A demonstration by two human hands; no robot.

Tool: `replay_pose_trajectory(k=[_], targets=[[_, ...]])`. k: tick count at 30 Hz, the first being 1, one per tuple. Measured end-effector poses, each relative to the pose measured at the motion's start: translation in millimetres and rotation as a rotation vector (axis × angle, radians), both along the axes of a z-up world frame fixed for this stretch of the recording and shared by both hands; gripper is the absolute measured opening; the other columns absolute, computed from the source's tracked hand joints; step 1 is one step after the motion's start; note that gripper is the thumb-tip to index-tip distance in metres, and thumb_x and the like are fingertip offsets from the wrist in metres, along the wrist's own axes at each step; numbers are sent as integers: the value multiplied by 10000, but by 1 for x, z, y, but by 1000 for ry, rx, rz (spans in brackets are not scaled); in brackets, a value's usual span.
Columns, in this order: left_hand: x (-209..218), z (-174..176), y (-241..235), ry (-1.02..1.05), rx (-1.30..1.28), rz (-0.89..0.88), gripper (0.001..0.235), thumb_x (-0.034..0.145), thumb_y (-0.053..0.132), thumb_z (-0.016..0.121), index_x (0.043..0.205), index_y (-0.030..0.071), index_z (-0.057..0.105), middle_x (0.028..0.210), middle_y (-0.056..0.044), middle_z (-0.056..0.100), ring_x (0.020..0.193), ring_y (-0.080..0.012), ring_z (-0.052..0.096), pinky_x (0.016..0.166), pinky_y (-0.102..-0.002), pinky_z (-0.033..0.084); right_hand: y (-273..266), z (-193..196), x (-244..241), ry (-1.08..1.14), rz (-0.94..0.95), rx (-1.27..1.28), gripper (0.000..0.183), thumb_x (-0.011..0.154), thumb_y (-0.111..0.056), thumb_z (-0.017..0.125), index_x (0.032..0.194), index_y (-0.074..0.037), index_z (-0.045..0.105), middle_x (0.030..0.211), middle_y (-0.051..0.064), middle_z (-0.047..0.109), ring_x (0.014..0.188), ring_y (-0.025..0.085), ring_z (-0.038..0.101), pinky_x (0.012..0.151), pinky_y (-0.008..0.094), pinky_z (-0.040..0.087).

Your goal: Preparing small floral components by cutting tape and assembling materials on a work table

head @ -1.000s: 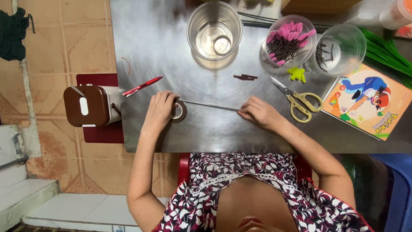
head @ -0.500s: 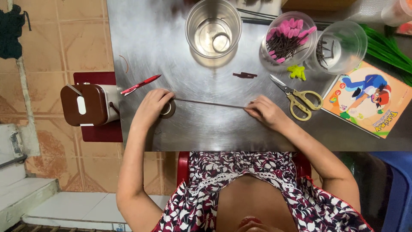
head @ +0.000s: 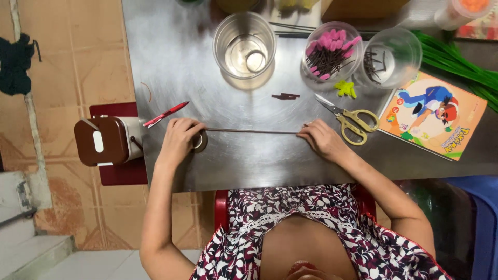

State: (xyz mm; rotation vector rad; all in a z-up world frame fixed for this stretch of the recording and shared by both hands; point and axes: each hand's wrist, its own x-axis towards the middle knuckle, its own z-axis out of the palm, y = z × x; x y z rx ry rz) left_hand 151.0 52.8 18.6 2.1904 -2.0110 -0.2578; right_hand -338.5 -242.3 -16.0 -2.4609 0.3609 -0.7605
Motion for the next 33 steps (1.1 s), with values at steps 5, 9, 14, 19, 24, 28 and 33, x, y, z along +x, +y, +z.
replay_pose_trajectory(k=[5,9,14,19,24,28,33], targets=[[-6,21,0,23,-70,27,560,1074,422,880,1631,403,826,1290,98,879,1328,-140,776,1309,-548,389,-4,24,5,-16,14,-1,92,1199,-90,923,1244,-58,849,1119,159,849,1025,412,862,893,507,734],[-25,27,-19,-144,-255,54,823,1062,616,875,1819,327,731,1529,-25,847,1372,-215,788,1257,-624,356,-1,47,12,-43,39,-71,105,1208,-135,919,1213,-70,836,1115,141,852,994,399,855,827,490,710],[-126,14,-89,317,-365,-68,729,1071,515,1008,1674,183,767,1624,-187,780,1464,-397,781,1253,-616,488,8,45,22,-67,63,-129,100,1202,-184,924,1221,-105,864,1135,108,864,1013,365,860,827,442,708],[-210,-14,-148,744,-356,-260,611,1091,464,1039,1607,198,848,1525,-42,851,1442,-257,823,1315,-464,536,6,61,26,-94,78,-117,108,1207,-192,919,1237,-98,875,1142,113,860,1034,364,864,815,427,705],[-208,6,-167,873,-226,-239,167,1195,281,937,1354,232,954,1209,7,912,1126,-255,878,1127,-408,658,-5,62,24,-125,52,96,119,1220,-120,873,1320,-65,905,1156,102,890,1033,362,857,892,439,724],[-199,-34,-177,872,-228,-195,125,1212,293,929,1312,229,968,1136,8,914,1066,-247,886,1090,-440,675,-5,63,36,-154,49,176,232,1242,-40,793,1454,25,860,1219,188,896,1061,461,858,925,526,730],[-183,-36,-185,1096,-339,131,166,1195,180,964,1360,154,960,1196,-74,901,1106,-242,878,1037,-387,721,-10,51,58,-291,-63,534,463,1311,73,618,1744,93,455,1403,223,957,1045,289,909,1033,465,684]])
